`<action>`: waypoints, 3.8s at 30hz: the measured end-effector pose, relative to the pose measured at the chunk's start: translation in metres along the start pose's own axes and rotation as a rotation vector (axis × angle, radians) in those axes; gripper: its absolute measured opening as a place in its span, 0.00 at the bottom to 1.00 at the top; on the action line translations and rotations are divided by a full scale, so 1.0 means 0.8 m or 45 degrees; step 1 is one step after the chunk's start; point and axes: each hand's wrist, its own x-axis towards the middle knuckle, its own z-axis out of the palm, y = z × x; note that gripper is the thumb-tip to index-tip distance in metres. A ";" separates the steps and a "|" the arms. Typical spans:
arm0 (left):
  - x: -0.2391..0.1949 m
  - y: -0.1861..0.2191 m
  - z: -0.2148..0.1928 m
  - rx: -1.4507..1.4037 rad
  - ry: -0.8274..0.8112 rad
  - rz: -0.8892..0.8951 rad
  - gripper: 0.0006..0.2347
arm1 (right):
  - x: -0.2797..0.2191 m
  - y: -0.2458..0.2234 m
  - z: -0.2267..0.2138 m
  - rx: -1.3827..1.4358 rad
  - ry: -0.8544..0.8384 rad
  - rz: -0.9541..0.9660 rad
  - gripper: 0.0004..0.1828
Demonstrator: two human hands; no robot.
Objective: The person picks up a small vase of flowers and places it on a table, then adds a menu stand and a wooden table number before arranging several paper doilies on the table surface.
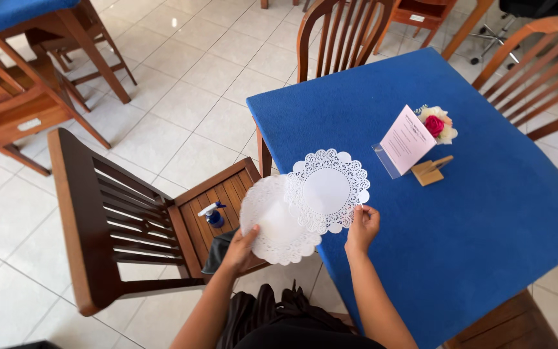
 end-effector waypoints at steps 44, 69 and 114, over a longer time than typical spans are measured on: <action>-0.059 -0.016 0.005 -0.071 0.551 0.076 0.22 | 0.091 0.076 0.007 -0.748 0.236 -0.006 0.27; -0.146 -0.012 -0.090 -0.149 0.214 0.065 0.20 | -0.181 0.000 0.099 -0.309 -0.790 0.252 0.15; -0.189 -0.288 0.265 0.129 -0.284 -0.502 0.20 | -0.208 -0.226 -0.407 -0.357 0.247 0.023 0.09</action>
